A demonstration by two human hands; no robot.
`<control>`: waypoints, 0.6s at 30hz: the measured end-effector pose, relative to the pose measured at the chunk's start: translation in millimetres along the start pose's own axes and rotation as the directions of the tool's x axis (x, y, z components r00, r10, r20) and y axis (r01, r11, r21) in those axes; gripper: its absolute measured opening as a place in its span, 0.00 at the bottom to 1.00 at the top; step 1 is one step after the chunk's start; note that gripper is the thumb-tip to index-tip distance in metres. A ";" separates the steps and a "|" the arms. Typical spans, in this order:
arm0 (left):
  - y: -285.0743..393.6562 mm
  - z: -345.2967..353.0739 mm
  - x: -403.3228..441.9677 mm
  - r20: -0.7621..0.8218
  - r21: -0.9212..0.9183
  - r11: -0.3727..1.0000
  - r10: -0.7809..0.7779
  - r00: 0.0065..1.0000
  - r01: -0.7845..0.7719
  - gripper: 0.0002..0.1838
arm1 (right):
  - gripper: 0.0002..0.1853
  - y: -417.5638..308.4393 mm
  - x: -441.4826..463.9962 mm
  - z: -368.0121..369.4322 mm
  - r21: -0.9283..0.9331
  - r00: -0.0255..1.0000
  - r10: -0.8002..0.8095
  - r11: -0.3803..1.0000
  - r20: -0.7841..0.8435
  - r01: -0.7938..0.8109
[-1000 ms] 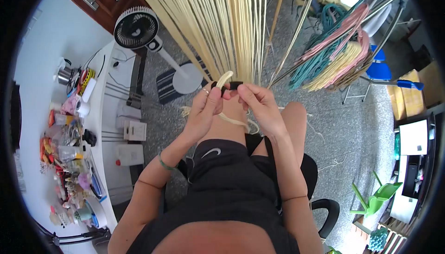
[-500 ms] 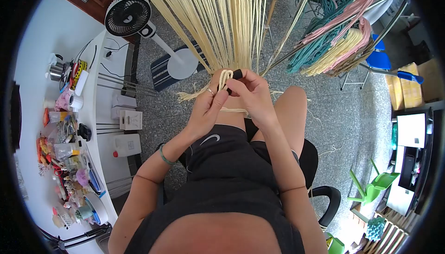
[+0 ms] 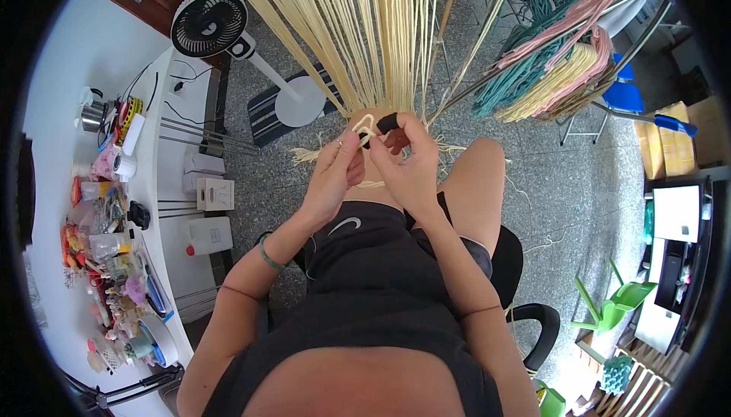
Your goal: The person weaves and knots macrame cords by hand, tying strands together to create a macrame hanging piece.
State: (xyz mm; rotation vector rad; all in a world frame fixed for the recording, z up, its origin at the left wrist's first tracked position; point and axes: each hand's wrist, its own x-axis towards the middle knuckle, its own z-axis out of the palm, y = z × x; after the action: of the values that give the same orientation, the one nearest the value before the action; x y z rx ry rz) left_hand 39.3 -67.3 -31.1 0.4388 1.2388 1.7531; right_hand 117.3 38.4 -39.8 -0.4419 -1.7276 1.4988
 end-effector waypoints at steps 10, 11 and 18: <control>-2.9 0.2 0.0 0.059 -0.049 0.998 -0.036 0.998 0.039 0.14 | 0.11 6.4 0.6 -7.9 0.102 0.976 0.115 0.986 0.186 -0.136; -4.4 -1.5 0.4 0.097 -0.050 0.998 -0.024 0.995 0.029 0.14 | 0.12 9.6 0.1 -8.8 0.182 0.962 0.146 0.965 0.229 -0.190; -4.8 -1.1 -0.2 0.145 0.093 0.996 0.001 0.989 -0.014 0.15 | 0.12 -1.5 4.6 -13.1 0.338 0.889 0.239 0.861 0.390 -0.380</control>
State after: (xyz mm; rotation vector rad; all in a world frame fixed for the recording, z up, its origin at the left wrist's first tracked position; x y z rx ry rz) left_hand 40.9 -67.7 -35.8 0.6154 1.2195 1.6433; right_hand 124.4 50.0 -37.0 -0.2633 -1.5751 2.2273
